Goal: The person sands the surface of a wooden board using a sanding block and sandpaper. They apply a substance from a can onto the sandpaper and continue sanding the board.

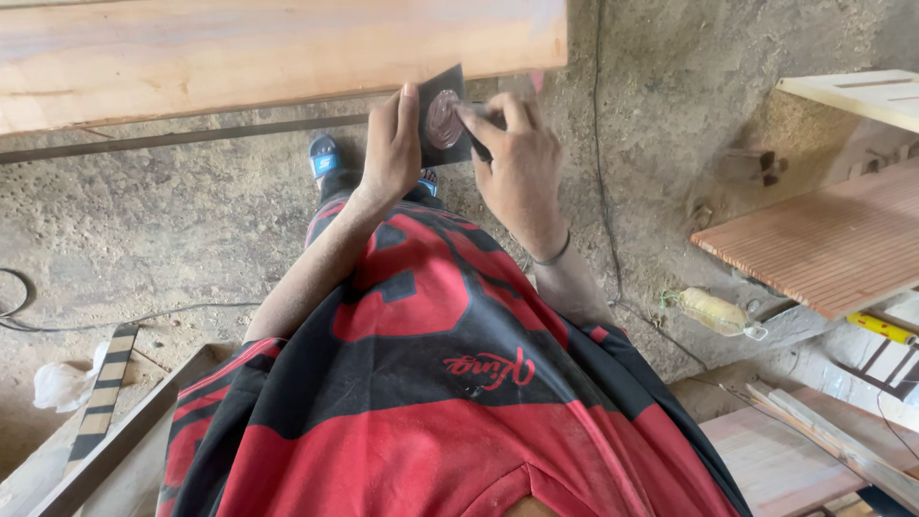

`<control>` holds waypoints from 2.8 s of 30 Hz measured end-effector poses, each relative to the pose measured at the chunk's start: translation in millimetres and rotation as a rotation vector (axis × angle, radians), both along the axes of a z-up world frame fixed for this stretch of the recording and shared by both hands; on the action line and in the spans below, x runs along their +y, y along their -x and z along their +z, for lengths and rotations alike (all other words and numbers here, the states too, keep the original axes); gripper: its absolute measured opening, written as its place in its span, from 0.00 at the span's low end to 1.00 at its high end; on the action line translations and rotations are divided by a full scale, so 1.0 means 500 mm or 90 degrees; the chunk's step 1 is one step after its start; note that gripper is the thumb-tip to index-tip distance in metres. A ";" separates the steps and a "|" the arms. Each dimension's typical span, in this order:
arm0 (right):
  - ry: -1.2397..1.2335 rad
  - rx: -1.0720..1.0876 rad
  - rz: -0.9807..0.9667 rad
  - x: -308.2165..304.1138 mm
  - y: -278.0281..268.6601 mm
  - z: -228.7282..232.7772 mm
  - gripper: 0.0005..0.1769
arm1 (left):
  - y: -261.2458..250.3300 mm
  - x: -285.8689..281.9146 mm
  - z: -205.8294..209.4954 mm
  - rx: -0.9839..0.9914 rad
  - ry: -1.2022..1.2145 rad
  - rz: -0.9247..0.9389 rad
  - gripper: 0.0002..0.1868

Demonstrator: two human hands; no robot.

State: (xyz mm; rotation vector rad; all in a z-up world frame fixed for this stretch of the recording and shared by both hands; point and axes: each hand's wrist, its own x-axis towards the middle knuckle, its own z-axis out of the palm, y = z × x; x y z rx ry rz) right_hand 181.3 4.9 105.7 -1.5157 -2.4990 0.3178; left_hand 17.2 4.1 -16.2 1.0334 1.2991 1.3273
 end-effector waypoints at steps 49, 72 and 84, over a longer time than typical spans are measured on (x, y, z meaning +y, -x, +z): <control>0.023 0.169 0.046 0.052 0.001 0.006 0.20 | 0.058 0.001 0.067 0.012 -0.028 -0.133 0.29; -0.082 0.301 0.304 0.083 0.111 -0.050 0.25 | 0.123 0.038 0.011 0.333 -0.240 0.055 0.21; -0.052 0.328 0.398 0.083 0.179 -0.050 0.21 | 0.172 0.028 -0.044 0.247 -0.083 0.156 0.21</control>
